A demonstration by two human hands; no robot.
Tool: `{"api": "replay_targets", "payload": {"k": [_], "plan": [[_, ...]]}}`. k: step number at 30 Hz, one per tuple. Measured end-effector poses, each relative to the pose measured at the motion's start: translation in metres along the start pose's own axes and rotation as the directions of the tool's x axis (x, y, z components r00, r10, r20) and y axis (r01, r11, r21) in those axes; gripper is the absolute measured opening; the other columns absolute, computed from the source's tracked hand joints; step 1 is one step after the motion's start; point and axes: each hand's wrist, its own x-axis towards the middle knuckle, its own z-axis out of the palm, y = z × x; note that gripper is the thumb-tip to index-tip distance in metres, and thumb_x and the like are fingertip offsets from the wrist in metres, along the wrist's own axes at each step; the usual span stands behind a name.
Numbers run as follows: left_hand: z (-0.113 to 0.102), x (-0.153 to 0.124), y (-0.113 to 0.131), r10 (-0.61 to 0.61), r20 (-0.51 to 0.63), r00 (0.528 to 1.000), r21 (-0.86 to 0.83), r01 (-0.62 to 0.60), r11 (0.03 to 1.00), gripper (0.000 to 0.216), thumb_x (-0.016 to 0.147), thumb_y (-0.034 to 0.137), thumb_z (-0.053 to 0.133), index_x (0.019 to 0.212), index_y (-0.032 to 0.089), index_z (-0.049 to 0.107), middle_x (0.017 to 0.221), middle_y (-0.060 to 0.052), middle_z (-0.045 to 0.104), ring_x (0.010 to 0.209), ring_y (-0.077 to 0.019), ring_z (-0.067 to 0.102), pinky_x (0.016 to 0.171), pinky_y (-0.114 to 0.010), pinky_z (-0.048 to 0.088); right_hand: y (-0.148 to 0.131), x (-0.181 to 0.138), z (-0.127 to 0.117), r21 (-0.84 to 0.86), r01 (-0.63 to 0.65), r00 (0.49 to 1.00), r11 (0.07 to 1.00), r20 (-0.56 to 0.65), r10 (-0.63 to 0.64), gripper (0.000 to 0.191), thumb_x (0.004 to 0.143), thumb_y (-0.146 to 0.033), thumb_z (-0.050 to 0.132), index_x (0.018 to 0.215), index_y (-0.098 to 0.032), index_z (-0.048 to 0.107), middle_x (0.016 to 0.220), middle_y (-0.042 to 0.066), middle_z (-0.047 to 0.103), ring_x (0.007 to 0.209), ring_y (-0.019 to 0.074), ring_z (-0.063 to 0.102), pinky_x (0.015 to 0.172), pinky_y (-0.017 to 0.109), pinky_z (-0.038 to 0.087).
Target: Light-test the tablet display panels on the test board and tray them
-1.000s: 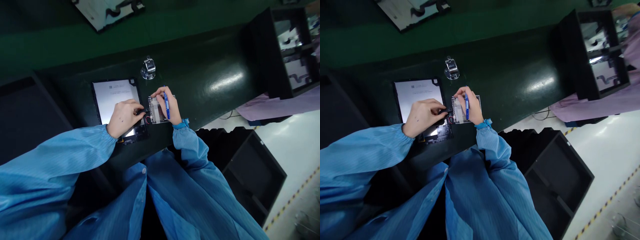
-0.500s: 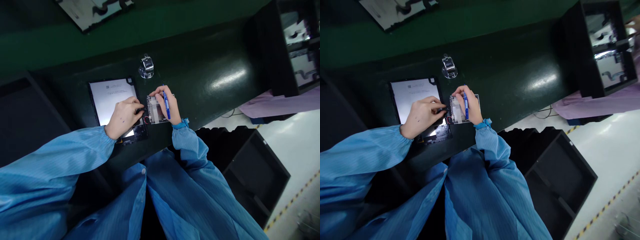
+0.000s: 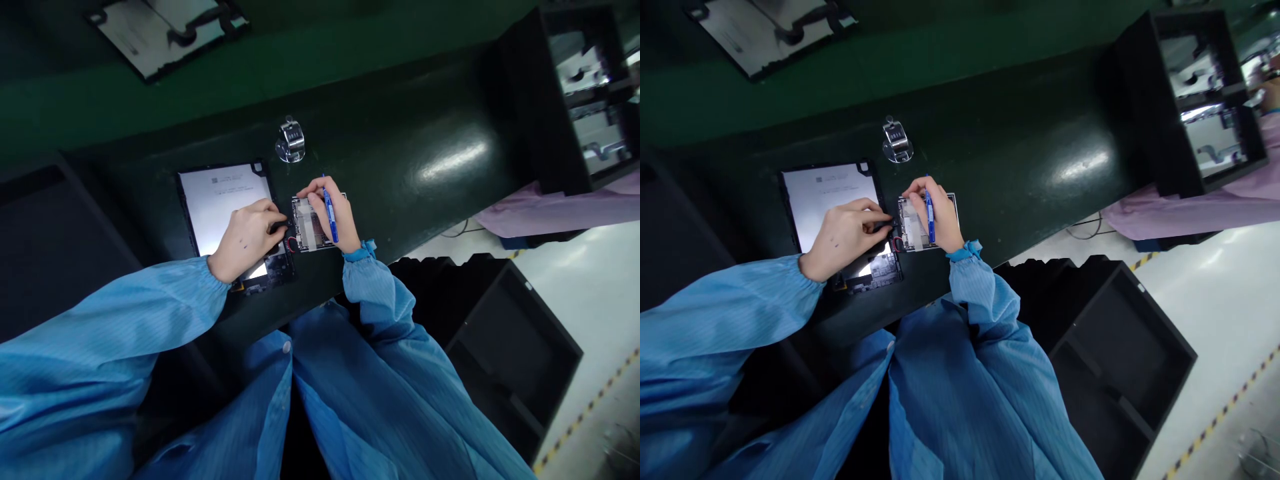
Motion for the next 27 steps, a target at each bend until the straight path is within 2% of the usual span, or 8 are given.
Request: {"api": "replay_targets", "payload": {"k": [16,22,27], "plan": [[0.0006,0.0008,0.0026,0.047,-0.013,0.999,-0.001,-0.047,0.999,0.018,0.086,0.012,0.060,0.096,0.014,0.075,0.098,-0.004,0.069,0.066,-0.0138,0.058,0.066,-0.028,0.048,0.0024,0.0000,-0.0008,0.016,0.015,1.000,1.000,0.019,-0.015,0.012,0.099,-0.033,0.049,0.102,-0.023,0.055,0.103,0.001,0.067,0.096,0.0157,0.062,0.090,0.033,0.047],[0.0019,0.0013,0.0015,0.043,-0.008,0.999,-0.048,-0.043,0.998,0.017,0.087,0.014,0.060,0.095,0.013,0.075,0.095,-0.004,0.069,0.067,-0.0151,0.060,0.066,-0.029,0.048,-0.0006,-0.0010,-0.0033,-0.046,0.047,0.999,0.998,0.024,-0.046,0.010,0.094,-0.023,0.054,0.104,-0.023,0.055,0.104,0.002,0.066,0.101,0.0172,0.061,0.095,0.034,0.045],[0.0006,0.0029,0.0043,0.040,0.017,0.999,-0.027,-0.039,0.999,0.019,0.086,0.016,0.057,0.093,0.014,0.074,0.094,-0.004,0.069,0.067,-0.0153,0.060,0.067,-0.029,0.048,-0.0026,-0.0021,-0.0055,-0.065,0.056,0.998,0.996,0.028,-0.054,0.011,0.094,-0.022,0.053,0.104,-0.022,0.055,0.105,0.002,0.066,0.101,0.0169,0.060,0.096,0.033,0.044]]}}
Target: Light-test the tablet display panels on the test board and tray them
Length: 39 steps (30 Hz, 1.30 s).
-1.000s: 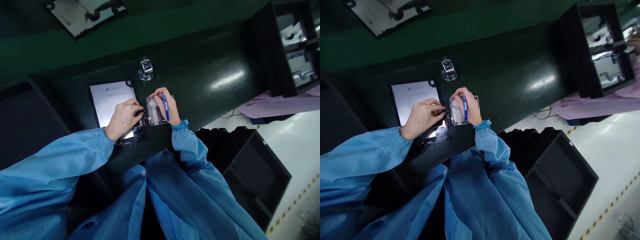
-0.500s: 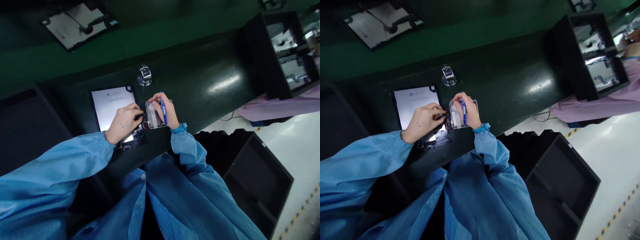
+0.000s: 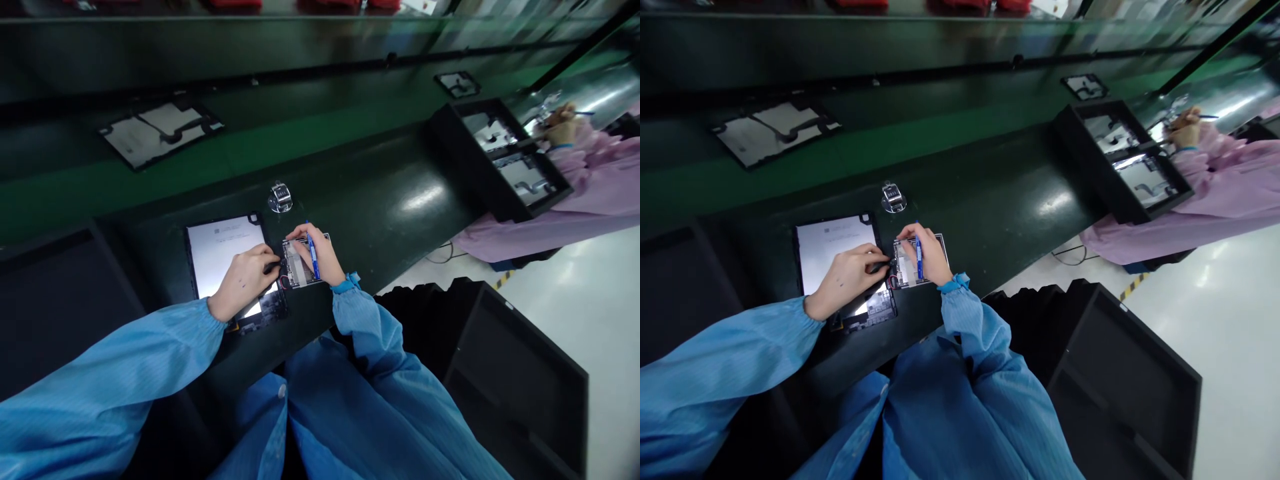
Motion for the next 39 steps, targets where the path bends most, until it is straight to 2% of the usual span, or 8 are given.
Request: {"api": "replay_targets", "payload": {"k": [6,14,19,22,26,33,39], "plan": [[-0.005,0.002,0.006,0.016,0.054,0.998,0.022,-0.017,1.000,0.025,0.085,0.016,0.051,0.095,0.014,0.073,0.096,-0.006,0.069,0.066,-0.0155,0.060,0.069,-0.030,0.050,0.000,-0.001,-0.001,0.005,0.009,1.000,1.000,0.012,-0.009,0.011,0.094,-0.022,0.051,0.104,-0.021,0.055,0.104,0.003,0.065,0.101,0.0165,0.060,0.095,0.032,0.044],[-0.003,0.003,0.007,-0.042,0.075,0.996,0.016,0.040,0.999,0.023,0.086,0.014,0.053,0.097,0.012,0.073,0.098,-0.007,0.068,0.072,-0.0180,0.062,0.073,-0.030,0.050,-0.002,0.001,-0.002,0.000,0.016,0.999,1.000,0.029,-0.016,0.014,0.091,-0.020,0.052,0.105,-0.021,0.055,0.106,0.003,0.065,0.102,0.0174,0.058,0.096,0.033,0.043],[0.004,0.000,0.004,-0.013,0.062,0.998,0.018,0.012,1.000,0.025,0.088,0.018,0.050,0.096,0.013,0.073,0.098,-0.009,0.068,0.084,-0.0225,0.066,0.076,-0.031,0.050,-0.007,-0.001,-0.010,-0.041,0.034,0.993,0.999,0.112,-0.029,0.041,0.074,-0.012,0.066,0.112,-0.020,0.057,0.112,0.004,0.064,0.105,0.0204,0.055,0.096,0.035,0.043],[0.009,0.001,0.001,-0.022,0.066,0.998,0.027,0.020,0.999,0.027,0.088,0.020,0.047,0.093,0.014,0.073,0.096,-0.008,0.068,0.077,-0.0213,0.066,0.071,-0.030,0.050,-0.009,-0.003,-0.012,-0.067,0.001,0.989,0.998,0.149,0.009,0.048,0.069,-0.010,0.070,0.114,-0.021,0.057,0.113,0.004,0.063,0.106,0.0215,0.054,0.096,0.034,0.044],[0.011,0.002,0.000,-0.021,0.060,0.998,0.030,0.019,0.999,0.029,0.087,0.022,0.045,0.092,0.016,0.073,0.096,-0.008,0.069,0.068,-0.0198,0.063,0.068,-0.031,0.051,-0.010,-0.003,-0.011,-0.097,-0.031,0.987,0.995,0.153,0.046,0.048,0.068,-0.012,0.073,0.112,-0.022,0.057,0.114,0.003,0.063,0.108,0.0223,0.053,0.097,0.034,0.043],[0.012,0.001,0.002,-0.007,0.036,0.999,0.013,0.007,1.000,0.029,0.087,0.019,0.043,0.088,0.017,0.071,0.094,-0.007,0.067,0.068,-0.0186,0.062,0.069,-0.030,0.051,-0.010,-0.003,-0.010,-0.113,-0.052,0.983,0.992,0.168,0.071,0.050,0.068,-0.016,0.077,0.114,-0.023,0.058,0.116,0.003,0.063,0.110,0.0230,0.052,0.098,0.036,0.043],[0.008,0.003,0.006,-0.016,0.058,0.998,-0.019,0.017,1.000,0.029,0.086,0.019,0.042,0.086,0.017,0.071,0.092,-0.007,0.066,0.064,-0.0181,0.060,0.066,-0.030,0.050,-0.009,-0.003,-0.005,-0.174,-0.015,0.987,0.985,0.154,0.042,0.049,0.069,-0.017,0.078,0.114,-0.022,0.058,0.115,0.003,0.064,0.108,0.0224,0.053,0.097,0.035,0.043]]}}
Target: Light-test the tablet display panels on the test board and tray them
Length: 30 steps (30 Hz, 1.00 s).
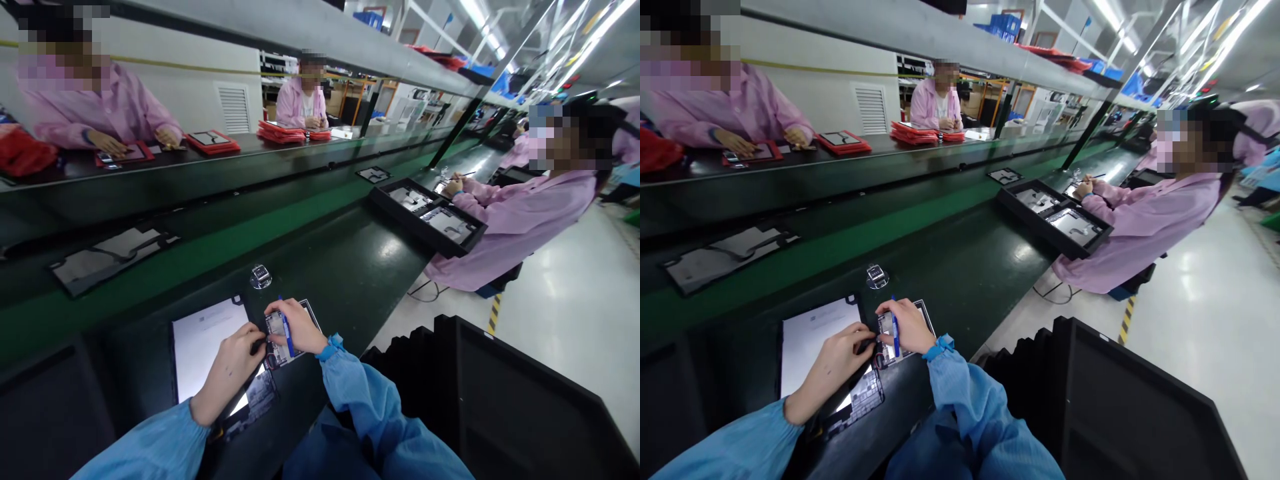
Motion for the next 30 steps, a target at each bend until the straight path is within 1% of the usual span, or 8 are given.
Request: {"api": "replay_targets", "payload": {"k": [6,10,13,16,18,21,27,30], "plan": [[-0.003,0.001,0.004,-0.012,0.004,1.000,0.010,0.012,1.000,0.028,0.085,0.019,0.043,0.082,0.017,0.070,0.090,-0.008,0.067,0.064,-0.0191,0.060,0.065,-0.031,0.050,-0.001,0.001,0.003,-0.031,0.018,1.000,0.999,0.009,-0.017,0.050,0.069,-0.016,0.078,0.113,-0.022,0.058,0.115,0.002,0.065,0.107,0.0225,0.053,0.096,0.035,0.042],[-0.001,0.002,0.002,-0.013,-0.003,1.000,0.012,0.013,1.000,0.028,0.085,0.020,0.041,0.082,0.019,0.070,0.090,-0.007,0.067,0.066,-0.0192,0.062,0.066,-0.031,0.050,0.000,0.000,0.003,-0.046,0.008,1.000,0.999,-0.006,-0.008,0.051,0.067,-0.016,0.078,0.114,-0.023,0.059,0.115,0.002,0.066,0.107,0.0231,0.054,0.095,0.035,0.043],[0.004,-0.001,-0.003,-0.008,-0.008,1.000,-0.001,0.008,1.000,0.028,0.083,0.022,0.041,0.082,0.020,0.069,0.090,-0.006,0.067,0.067,-0.0197,0.062,0.065,-0.031,0.050,0.003,-0.002,0.007,-0.071,0.004,1.000,0.997,-0.030,-0.006,0.051,0.068,-0.020,0.079,0.115,-0.024,0.059,0.113,0.002,0.066,0.106,0.0231,0.056,0.094,0.034,0.043],[0.008,-0.003,-0.010,0.000,-0.023,1.000,0.023,0.000,1.000,0.027,0.082,0.030,0.043,0.081,0.021,0.069,0.084,-0.006,0.068,0.063,-0.0201,0.062,0.059,-0.031,0.048,0.006,-0.003,0.013,-0.120,0.055,0.998,0.991,-0.021,-0.058,0.050,0.070,-0.026,0.080,0.115,-0.024,0.060,0.111,0.002,0.067,0.104,0.0220,0.057,0.094,0.032,0.043],[0.007,-0.003,-0.015,0.015,-0.032,0.999,0.043,-0.013,0.999,0.027,0.082,0.034,0.044,0.080,0.022,0.068,0.081,-0.005,0.067,0.060,-0.0198,0.061,0.055,-0.031,0.046,0.009,-0.002,0.016,-0.152,0.073,0.997,0.986,-0.015,-0.077,0.048,0.073,-0.030,0.079,0.116,-0.023,0.059,0.111,0.002,0.068,0.103,0.0211,0.058,0.094,0.030,0.043],[0.006,-0.001,-0.018,0.032,-0.018,0.999,0.045,-0.031,0.998,0.028,0.082,0.037,0.044,0.080,0.023,0.068,0.081,-0.005,0.068,0.059,-0.0197,0.061,0.054,-0.030,0.047,0.012,0.000,0.019,-0.186,0.063,0.997,0.981,-0.035,-0.070,0.046,0.076,-0.034,0.077,0.117,-0.023,0.058,0.110,0.002,0.069,0.104,0.0207,0.059,0.093,0.029,0.044],[0.005,-0.001,-0.014,0.035,-0.029,0.999,0.046,-0.033,0.998,0.026,0.080,0.037,0.044,0.077,0.024,0.067,0.078,-0.006,0.068,0.060,-0.0215,0.062,0.055,-0.031,0.048,0.011,0.000,0.019,-0.207,0.075,0.996,0.975,-0.033,-0.084,0.044,0.075,-0.027,0.076,0.115,-0.021,0.058,0.109,0.001,0.069,0.104,0.0197,0.059,0.094,0.027,0.043],[0.004,-0.001,-0.014,0.027,-0.026,0.999,0.041,-0.026,0.999,0.028,0.081,0.038,0.044,0.078,0.023,0.067,0.081,-0.007,0.068,0.064,-0.0223,0.063,0.056,-0.031,0.048,0.011,0.000,0.019,-0.207,0.066,0.997,0.976,-0.027,-0.073,0.045,0.074,-0.023,0.075,0.115,-0.021,0.058,0.111,0.001,0.069,0.105,0.0195,0.059,0.095,0.027,0.043]]}}
